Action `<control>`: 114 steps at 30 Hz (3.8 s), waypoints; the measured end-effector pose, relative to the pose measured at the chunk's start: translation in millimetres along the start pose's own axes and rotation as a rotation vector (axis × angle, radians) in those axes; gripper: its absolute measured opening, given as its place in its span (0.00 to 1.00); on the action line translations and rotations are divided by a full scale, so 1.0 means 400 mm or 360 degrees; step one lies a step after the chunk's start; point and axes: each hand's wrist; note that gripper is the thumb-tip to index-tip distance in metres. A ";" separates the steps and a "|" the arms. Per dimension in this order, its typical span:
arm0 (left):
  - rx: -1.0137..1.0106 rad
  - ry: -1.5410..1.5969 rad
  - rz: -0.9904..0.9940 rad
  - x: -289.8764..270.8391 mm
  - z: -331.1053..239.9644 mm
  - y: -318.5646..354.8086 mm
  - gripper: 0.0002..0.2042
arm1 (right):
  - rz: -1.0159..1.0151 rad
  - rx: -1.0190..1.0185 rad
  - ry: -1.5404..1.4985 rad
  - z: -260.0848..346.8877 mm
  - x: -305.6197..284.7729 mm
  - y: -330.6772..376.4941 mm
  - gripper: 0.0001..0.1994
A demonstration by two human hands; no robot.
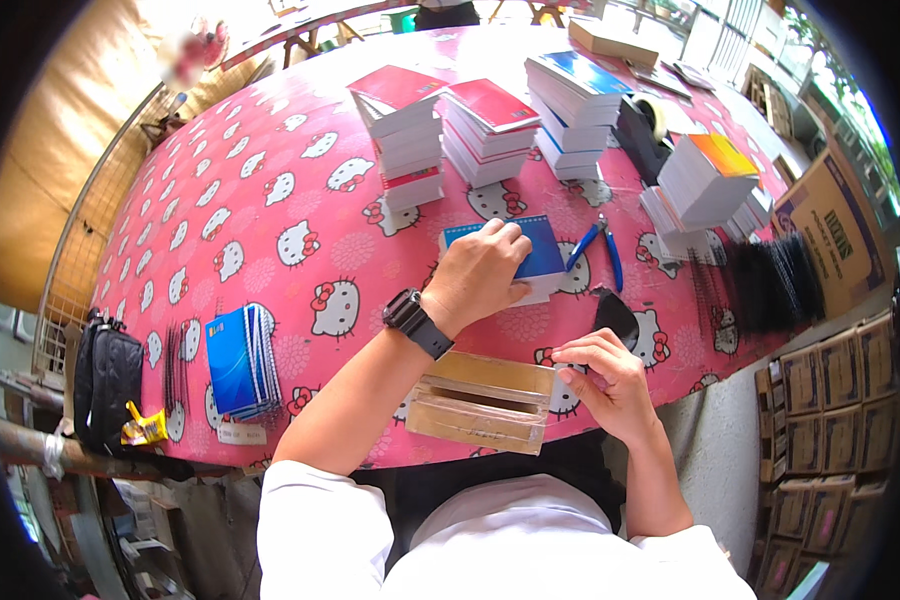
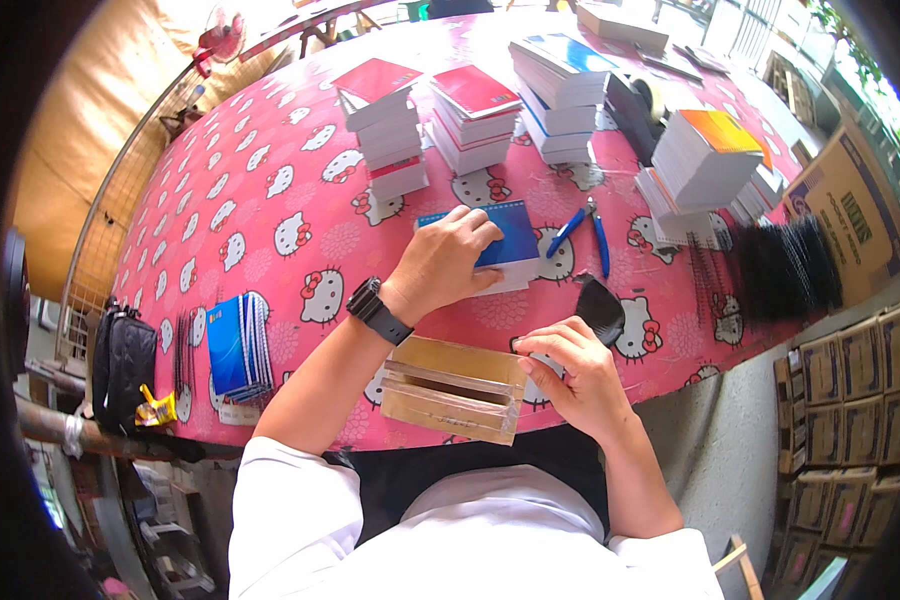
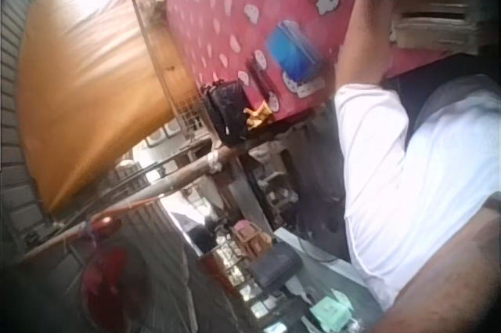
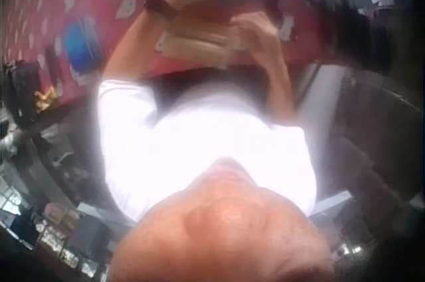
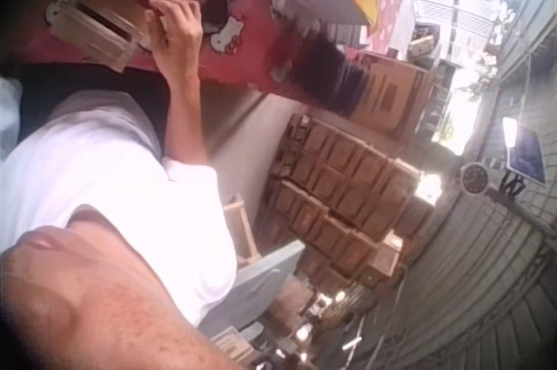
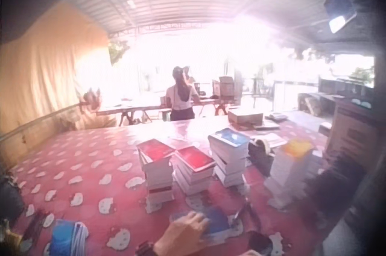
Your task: The person assembles notebooks by manually sliding plastic spiral bindings through pre-punched holes in paper and cardstock covers and then trimming the binding ends with pliers.
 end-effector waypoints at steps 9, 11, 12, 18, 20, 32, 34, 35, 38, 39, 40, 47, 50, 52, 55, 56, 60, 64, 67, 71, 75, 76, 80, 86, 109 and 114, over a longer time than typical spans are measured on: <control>-0.0137 0.0366 -0.0001 0.004 0.037 -0.018 0.18 | 0.0015 0.0097 -0.0024 -0.042 -0.004 0.019 0.08; -0.0131 0.0361 0.0042 -0.003 0.038 -0.023 0.19 | 0.0033 0.0074 -0.0028 -0.042 -0.003 0.014 0.08; -0.0151 0.0381 0.0058 -0.004 0.038 -0.021 0.19 | 0.0041 0.0064 -0.0029 -0.042 -0.003 0.014 0.08; -0.0207 0.0488 0.0087 -0.007 0.048 -0.018 0.18 | 0.0024 0.0071 -0.0060 -0.052 0.003 0.032 0.09; -0.0166 0.0480 0.0061 -0.002 0.051 -0.018 0.18 | 0.0021 0.0075 -0.0059 -0.057 0.000 0.036 0.09; -0.0271 0.0564 0.0136 -0.007 0.050 -0.021 0.15 | 0.0025 -0.0002 -0.0025 -0.056 0.000 0.032 0.08; -0.0228 0.0542 0.0088 -0.003 0.050 -0.015 0.15 | 0.0023 -0.0007 -0.0027 -0.056 0.000 0.031 0.08; -0.0206 0.0533 0.0063 -0.002 0.049 -0.013 0.15 | 0.0025 -0.0009 -0.0027 -0.055 0.000 0.030 0.08; -0.0093 0.0417 -0.0030 0.002 0.039 -0.009 0.14 | 0.0037 -0.0017 -0.0014 -0.056 -0.001 0.030 0.09; -0.0076 0.0415 -0.0058 0.005 0.037 -0.007 0.13 | 0.0042 -0.0020 -0.0006 -0.057 -0.001 0.030 0.09; -0.0056 0.0408 -0.0087 0.005 0.036 -0.005 0.12 | 0.0041 -0.0019 -0.0011 -0.058 0.000 0.030 0.09; -0.0319 0.0728 0.0008 -0.004 0.048 -0.008 0.10 | 0.0047 -0.0001 -0.0022 -0.061 0.000 0.013 0.07; -0.0259 0.0662 0.0017 -0.006 0.052 -0.011 0.10 | 0.0049 0.0014 -0.0052 -0.066 0.002 0.006 0.07; -0.0312 0.0613 -0.0059 -0.007 0.037 -0.011 0.09 | 0.0061 0.0078 -0.0136 -0.072 0.008 0.005 0.07; -0.0391 0.0701 0.0002 -0.012 0.041 -0.017 0.10 | 0.0097 0.0297 -0.0411 -0.081 0.023 0.006 0.07; -0.0417 0.0755 0.0053 -0.012 0.046 -0.017 0.10 | 0.0112 0.0404 -0.0539 -0.080 0.031 0.004 0.07; -0.0395 0.0832 0.0032 0.001 0.067 -0.008 0.10 | 0.0131 0.0552 -0.0700 -0.077 0.056 -0.011 0.06; -0.0527 0.0846 -0.0010 0.008 0.048 -0.013 0.09 | 0.0062 0.0739 -0.0709 -0.099 0.056 -0.026 0.07; -0.0319 0.0694 -0.0299 0.013 0.038 -0.002 0.10 | -0.0090 0.0866 -0.0859 -0.121 0.060 -0.039 0.09; -0.0198 0.0352 -0.0682 -0.051 0.047 -0.019 0.13 | -0.0073 0.0984 -0.1306 -0.116 0.064 -0.080 0.17; 0.0092 0.0062 -0.0934 -0.194 -0.057 -0.028 0.16 | 0.0031 0.1111 -0.2077 -0.082 -0.007 -0.100 0.24; 0.0213 0.0019 -0.0960 -0.224 -0.085 0.006 0.17 | 0.0094 0.1074 -0.2246 -0.035 -0.025 -0.113 0.22; 0.0471 -0.0038 -0.0529 -0.180 -0.191 0.165 0.16 | -0.0124 0.0932 -0.1896 0.065 -0.016 -0.086 0.16; -0.0314 0.0287 -0.0950 -0.155 -0.186 0.259 0.13 | -0.0160 0.0257 -0.0741 0.036 0.015 0.056 0.12; -0.1499 0.1300 -0.1181 -0.029 -0.219 0.347 0.20 | -0.0993 0.0502 0.0646 -0.280 -0.227 -0.050 0.11; -0.1421 0.1008 -0.1011 -0.035 -0.239 0.314 0.20 | -0.0597 0.0454 0.1775 -0.501 -0.356 0.014 0.14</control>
Point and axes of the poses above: each hand's wrist, its own y-axis away from the middle knuckle, its own x-axis out of the palm, z = x × y, and after that the axes turned 9 degrees about -z, right-handed
